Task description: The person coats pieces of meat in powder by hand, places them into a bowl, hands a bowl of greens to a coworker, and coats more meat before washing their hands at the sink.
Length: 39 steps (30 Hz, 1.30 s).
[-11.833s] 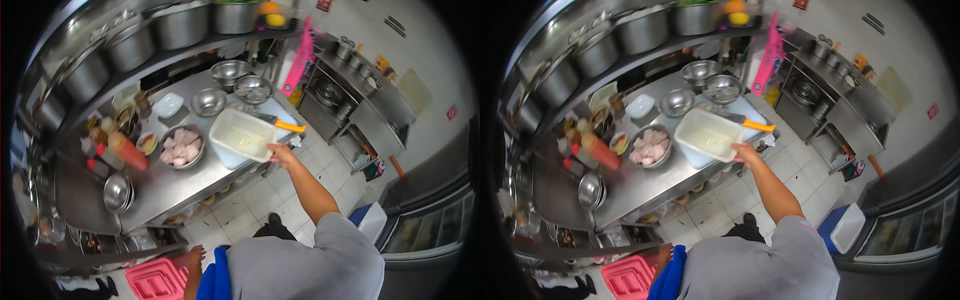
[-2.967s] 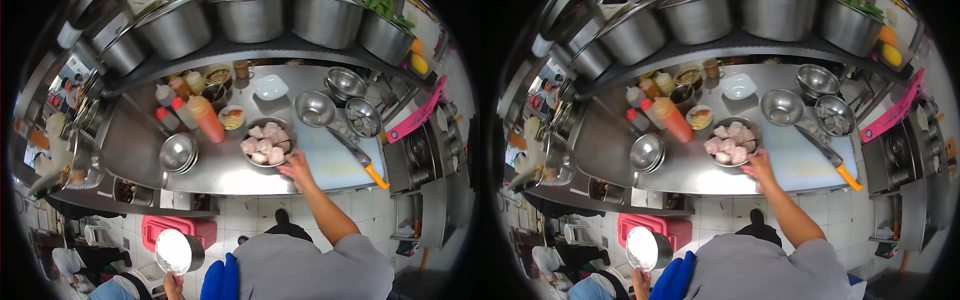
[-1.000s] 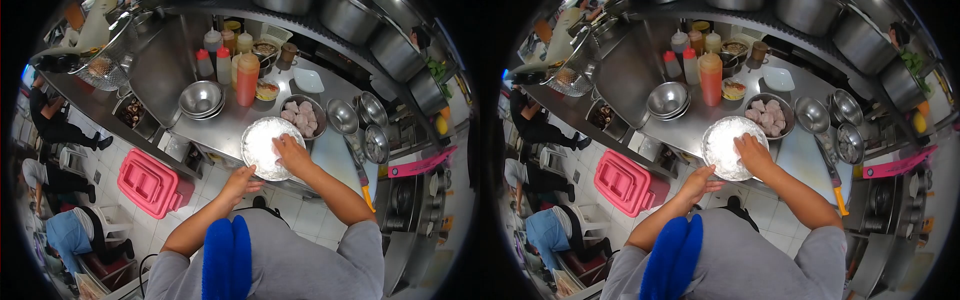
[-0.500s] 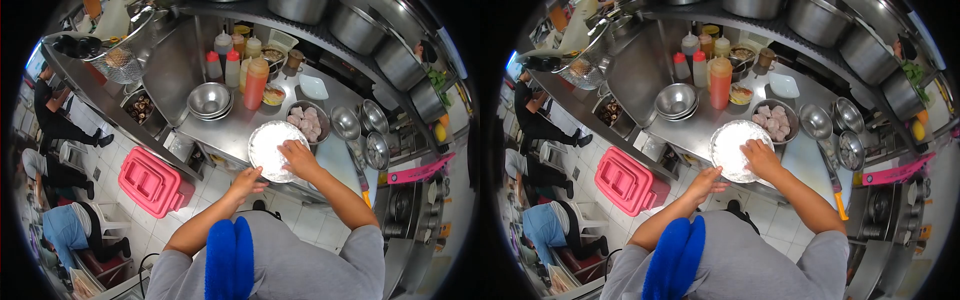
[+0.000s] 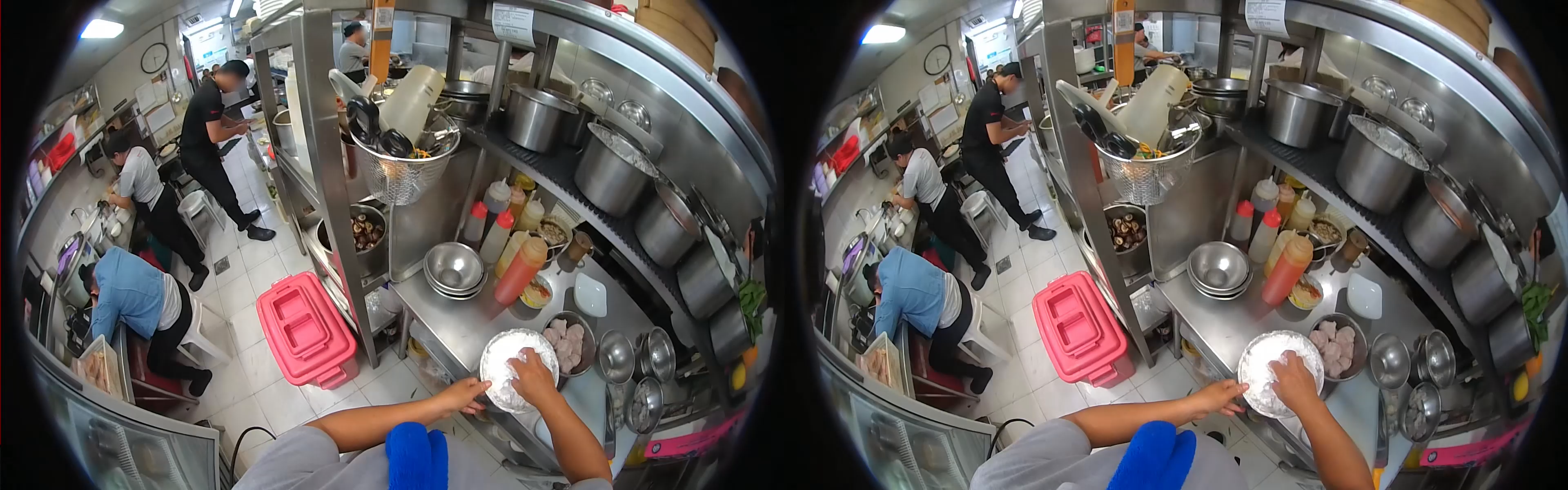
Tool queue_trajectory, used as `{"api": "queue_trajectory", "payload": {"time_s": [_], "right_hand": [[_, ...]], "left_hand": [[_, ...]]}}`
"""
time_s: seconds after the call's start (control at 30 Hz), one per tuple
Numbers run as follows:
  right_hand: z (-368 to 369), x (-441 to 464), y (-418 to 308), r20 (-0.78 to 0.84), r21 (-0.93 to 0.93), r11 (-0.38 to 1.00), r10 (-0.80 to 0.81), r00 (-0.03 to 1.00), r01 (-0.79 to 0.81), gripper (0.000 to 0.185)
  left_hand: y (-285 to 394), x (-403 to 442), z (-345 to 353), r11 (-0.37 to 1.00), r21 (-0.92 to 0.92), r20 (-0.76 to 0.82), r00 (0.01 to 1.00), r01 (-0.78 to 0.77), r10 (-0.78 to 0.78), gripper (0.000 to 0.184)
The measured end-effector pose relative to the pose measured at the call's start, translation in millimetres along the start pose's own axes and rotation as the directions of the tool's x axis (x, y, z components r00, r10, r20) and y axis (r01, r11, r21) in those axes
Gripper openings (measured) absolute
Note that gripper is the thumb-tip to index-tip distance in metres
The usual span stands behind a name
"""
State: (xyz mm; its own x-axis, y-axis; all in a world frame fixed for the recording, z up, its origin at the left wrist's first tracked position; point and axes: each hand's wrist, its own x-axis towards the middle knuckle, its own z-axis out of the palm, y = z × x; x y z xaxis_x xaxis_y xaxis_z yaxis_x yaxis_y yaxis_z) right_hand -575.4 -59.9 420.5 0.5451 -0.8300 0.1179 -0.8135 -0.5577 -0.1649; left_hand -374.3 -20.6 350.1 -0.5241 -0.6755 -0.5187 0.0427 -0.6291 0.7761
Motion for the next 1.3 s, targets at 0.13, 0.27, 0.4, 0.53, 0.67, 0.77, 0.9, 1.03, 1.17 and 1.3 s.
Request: {"api": "queue_trajectory", "payload": {"time_s": [0.13,0.27,0.4,0.53,0.67,0.77,0.9,1.03,1.17,1.3], "right_hand": [[-7.8,14.9,12.6,0.122,0.179,0.972,0.132,0.984,-0.153,0.035],[3.5,9.3,20.4,-0.048,0.019,0.995,-0.098,0.994,0.099,0.042],[2.5,4.0,17.2,0.095,0.032,0.982,-0.187,0.978,0.185,0.055],[-19.3,14.0,4.8,0.247,0.124,0.992,-0.025,0.969,-0.006,0.042],[2.9,19.1,27.1,0.241,0.043,0.999,0.012,0.970,-0.023,0.041],[6.8,12.4,28.2,0.162,-0.002,1.000,0.007,0.987,-0.007,0.048],[39.3,-7.1,42.1,0.209,-0.039,0.984,-0.164,0.964,0.176,0.060],[49.6,3.0,58.2,0.112,0.198,0.974,-0.138,0.984,0.114,0.046],[2.1,-6.3,34.5,-0.080,0.117,0.993,0.032,0.996,-0.023,0.047],[-1.0,-19.8,25.9,-0.077,0.069,0.991,-0.113,0.991,0.119,0.049]], "left_hand": [[-3.7,3.2,-1.8,1.000,0.024,0.001,1.000,0.001,-0.002,0.059],[-1.8,1.0,-0.7,1.000,0.027,-0.020,1.000,0.000,0.000,0.061],[-5.8,5.3,-2.9,1.000,0.029,-0.018,1.000,-0.005,0.006,0.063],[-11.7,10.7,-4.5,1.000,0.011,0.003,1.000,0.008,-0.008,0.061],[-13.7,12.2,-4.6,1.000,-0.026,0.007,1.000,0.005,-0.005,0.061],[-9.8,9.7,-4.3,1.000,-0.021,0.014,1.000,0.004,-0.004,0.062],[-4.9,5.5,-4.3,0.998,0.065,-0.046,0.999,-0.024,0.027,0.059],[-21.3,21.8,-12.4,0.986,0.054,0.005,0.987,-0.158,0.158,0.045],[12.2,-8.9,6.8,0.993,-0.112,-0.043,0.998,0.042,-0.047,0.043],[13.9,-9.5,12.4,0.989,-0.146,-0.086,0.996,0.014,-0.027,0.038]]}}
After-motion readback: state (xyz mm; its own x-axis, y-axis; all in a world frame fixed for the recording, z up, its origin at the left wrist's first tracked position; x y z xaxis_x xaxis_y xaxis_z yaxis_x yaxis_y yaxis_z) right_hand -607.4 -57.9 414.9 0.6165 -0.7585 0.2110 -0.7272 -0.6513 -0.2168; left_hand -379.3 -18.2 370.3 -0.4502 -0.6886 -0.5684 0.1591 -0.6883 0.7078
